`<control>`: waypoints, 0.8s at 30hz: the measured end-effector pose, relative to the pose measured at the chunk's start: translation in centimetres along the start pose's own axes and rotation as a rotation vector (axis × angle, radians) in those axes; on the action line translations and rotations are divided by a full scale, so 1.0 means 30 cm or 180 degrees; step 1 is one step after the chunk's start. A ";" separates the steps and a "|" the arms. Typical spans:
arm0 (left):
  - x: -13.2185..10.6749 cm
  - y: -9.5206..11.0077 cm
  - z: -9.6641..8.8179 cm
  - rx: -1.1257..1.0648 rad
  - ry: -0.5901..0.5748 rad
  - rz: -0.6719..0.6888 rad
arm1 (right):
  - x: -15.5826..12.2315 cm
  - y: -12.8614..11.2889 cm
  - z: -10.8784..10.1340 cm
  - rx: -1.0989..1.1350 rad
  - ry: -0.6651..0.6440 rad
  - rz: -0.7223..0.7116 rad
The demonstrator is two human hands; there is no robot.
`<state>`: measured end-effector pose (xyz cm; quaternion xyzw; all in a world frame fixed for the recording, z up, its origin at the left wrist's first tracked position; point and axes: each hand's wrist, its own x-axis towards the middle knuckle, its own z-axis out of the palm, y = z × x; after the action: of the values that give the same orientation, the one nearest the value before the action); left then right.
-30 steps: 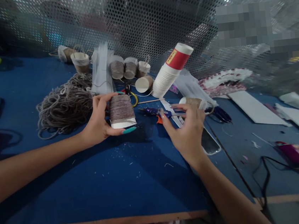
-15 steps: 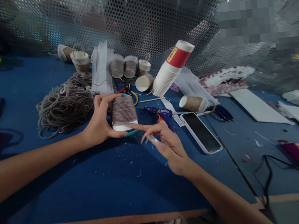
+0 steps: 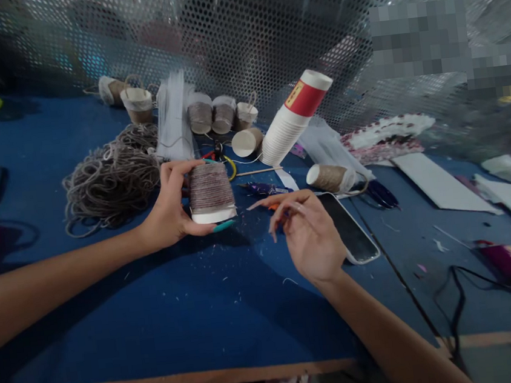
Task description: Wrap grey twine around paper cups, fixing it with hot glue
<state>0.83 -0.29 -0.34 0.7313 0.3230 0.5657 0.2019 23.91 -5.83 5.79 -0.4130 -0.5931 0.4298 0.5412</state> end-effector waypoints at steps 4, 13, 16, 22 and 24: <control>0.000 0.004 0.001 0.0036 -0.0019 0.0002 | -0.031 -0.026 0.036 0.0165 -0.0649 0.0344; -0.003 -0.001 0.002 -0.0046 0.0005 -0.0140 | 0.001 -0.005 0.017 0.0521 -0.0546 0.0929; -0.003 -0.003 0.002 -0.0097 0.0019 -0.0124 | 0.015 -0.005 0.003 0.0498 -0.0130 0.0931; 0.001 0.005 0.001 -0.0166 -0.0014 -0.0036 | -0.002 -0.020 0.019 0.0526 -0.0312 0.0643; -0.001 0.006 0.002 -0.0151 -0.0021 -0.0064 | -0.010 -0.020 0.031 0.0566 -0.0543 0.0718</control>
<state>0.92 -0.43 -0.27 0.7249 0.3163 0.5688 0.2260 22.98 -6.35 6.24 -0.3895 -0.5464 0.5721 0.4716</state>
